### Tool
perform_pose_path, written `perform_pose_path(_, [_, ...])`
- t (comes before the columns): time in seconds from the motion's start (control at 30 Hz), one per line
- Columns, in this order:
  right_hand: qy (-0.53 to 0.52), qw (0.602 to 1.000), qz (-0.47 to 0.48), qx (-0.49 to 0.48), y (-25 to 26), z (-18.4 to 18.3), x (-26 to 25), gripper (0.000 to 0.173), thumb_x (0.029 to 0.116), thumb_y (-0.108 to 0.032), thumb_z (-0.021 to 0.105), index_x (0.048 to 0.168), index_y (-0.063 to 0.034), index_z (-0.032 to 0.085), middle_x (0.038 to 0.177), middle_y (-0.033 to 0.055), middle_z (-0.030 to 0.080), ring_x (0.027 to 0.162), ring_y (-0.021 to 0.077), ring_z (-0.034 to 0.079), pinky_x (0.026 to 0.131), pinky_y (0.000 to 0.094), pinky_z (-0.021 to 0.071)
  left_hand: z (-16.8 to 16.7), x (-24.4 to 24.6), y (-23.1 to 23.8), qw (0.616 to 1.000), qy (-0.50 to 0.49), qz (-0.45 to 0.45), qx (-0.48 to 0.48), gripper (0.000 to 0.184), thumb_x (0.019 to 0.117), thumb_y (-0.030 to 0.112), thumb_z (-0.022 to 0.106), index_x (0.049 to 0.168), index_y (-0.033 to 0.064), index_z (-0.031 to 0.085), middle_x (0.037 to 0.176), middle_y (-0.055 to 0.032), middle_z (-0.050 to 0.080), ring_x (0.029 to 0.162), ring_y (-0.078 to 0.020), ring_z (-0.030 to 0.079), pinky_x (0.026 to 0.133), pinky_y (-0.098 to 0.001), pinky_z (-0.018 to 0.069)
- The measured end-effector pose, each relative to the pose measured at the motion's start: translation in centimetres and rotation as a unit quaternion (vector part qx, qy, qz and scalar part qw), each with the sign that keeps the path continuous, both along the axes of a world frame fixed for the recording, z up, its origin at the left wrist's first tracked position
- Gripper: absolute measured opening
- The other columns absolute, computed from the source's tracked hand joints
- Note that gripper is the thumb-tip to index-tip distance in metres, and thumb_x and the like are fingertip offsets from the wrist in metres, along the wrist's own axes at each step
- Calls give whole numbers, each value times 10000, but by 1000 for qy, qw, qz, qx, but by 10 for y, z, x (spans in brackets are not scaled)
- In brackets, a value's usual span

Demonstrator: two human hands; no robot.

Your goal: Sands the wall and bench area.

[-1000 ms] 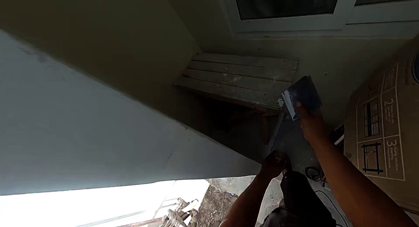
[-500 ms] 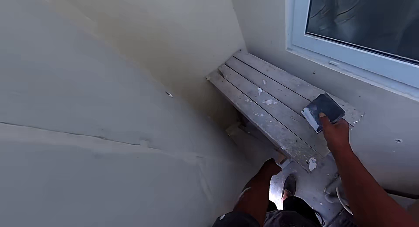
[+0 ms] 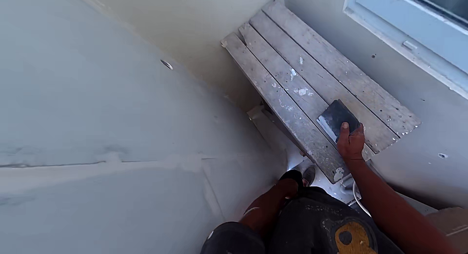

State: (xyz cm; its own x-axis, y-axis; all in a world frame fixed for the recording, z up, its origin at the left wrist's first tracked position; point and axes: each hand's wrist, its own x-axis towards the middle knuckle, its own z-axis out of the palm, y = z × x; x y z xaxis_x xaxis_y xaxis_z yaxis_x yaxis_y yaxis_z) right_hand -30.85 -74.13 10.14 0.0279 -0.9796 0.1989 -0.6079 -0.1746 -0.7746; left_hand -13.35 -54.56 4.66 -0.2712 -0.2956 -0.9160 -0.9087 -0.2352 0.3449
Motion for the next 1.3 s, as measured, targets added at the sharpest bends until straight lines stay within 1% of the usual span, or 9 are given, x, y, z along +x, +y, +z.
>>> perform_pose_path(0.2, [-32, 999, 26, 0, 3, -5, -2, 655, 1077, -488, 369, 1368, 76, 530, 1232, 257, 654, 1185, 307, 647, 1055, 472, 484, 2, 7, 9, 992, -48, 112, 8, 373, 987, 315, 593, 1189, 8, 656, 1226, -256, 654, 1178, -452, 612, 928, -708, 466])
perform_pose_path(0.47, [-5, 999, 28, -20, 6, 4, 7, 634, 1074, -402, 385, 1318, 162, 544, 1241, 334, 636, 1220, 354, 632, 1101, 426, 451, 24, 10, 13, 981, -95, 140, 91, 391, 927, 301, 653, 1088, -55, 679, 1215, -271, 657, 1155, -446, 626, 899, -700, 478])
perform_pose_path(0.7, [-61, 997, 48, -18, 12, 6, 2, 594, 1079, -341, 414, 1333, 188, 504, 1264, 327, 624, 1230, 263, 633, 1102, 318, 450, 10, 4, 3, 969, -72, 230, 59, 412, 925, 324, 666, 1080, -57, 693, 1183, -261, 671, 1124, -413, 643, 919, -661, 489])
perform_pose_path(0.77, [-59, 997, 39, -19, 11, 7, 2, 627, 1080, -378, 401, 1338, 183, 507, 1256, 334, 629, 1225, 293, 638, 1098, 357, 459, -4, 15, -2, 915, -38, 401, 29, 450, 1003, 374, 602, 1212, -19, 668, 1175, -202, 690, 1075, -315, 672, 949, -536, 518])
perform_pose_path(0.87, [-42, 998, 28, -25, 8, 8, 0, 632, 1064, -409, 400, 1309, 155, 546, 1219, 324, 638, 1192, 350, 638, 1083, 440, 470, -1, 37, -34, 726, 5, 680, -103, 516, 1068, 444, 490, 1318, 9, 609, 1185, -213, 668, 1052, -325, 655, 906, -513, 526])
perform_pose_path(0.97, [-6, 998, -6, -56, -3, 17, -12, 645, 1050, -443, 402, 1237, 136, 614, 1163, 336, 658, 1138, 434, 644, 1033, 539, 480, 30, 74, -95, 573, 60, 793, -199, 594, 1092, 494, 396, 1393, 7, 550, 1292, -218, 638, 1186, -349, 616, 974, -555, 500])
perform_pose_path(1.07, [-15, 996, -92, -17, -47, 38, -42, 642, 1064, -401, 403, 1335, 168, 521, 1248, 365, 615, 1209, 441, 620, 1079, 532, 466, 62, 110, -155, 532, 113, 798, -258, 630, 1092, 515, 367, 1485, 33, 465, 1418, -214, 573, 1307, -348, 557, 1032, -568, 470])
perform_pose_path(1.17, [51, 987, -123, 87, -107, 47, -78, 649, 1100, -450, 321, 1312, 94, 606, 1286, 323, 634, 1251, 448, 604, 1077, 605, 431, 63, 129, -206, 539, 117, 788, -274, 653, 1088, 556, 320, 1548, 99, 383, 1490, -225, 504, 1354, -371, 515, 1049, -596, 461])
perform_pose_path(1.3, [212, 949, -132, 192, -139, 37, -87, 766, 1100, -523, 185, 1219, 52, 678, 1262, 288, 668, 1245, 465, 607, 1034, 644, 426, 49, 112, -236, 526, 19, 767, -368, 639, 1116, 482, 249, 1503, 21, 463, 1498, -250, 494, 1402, -364, 470, 1139, -567, 380])
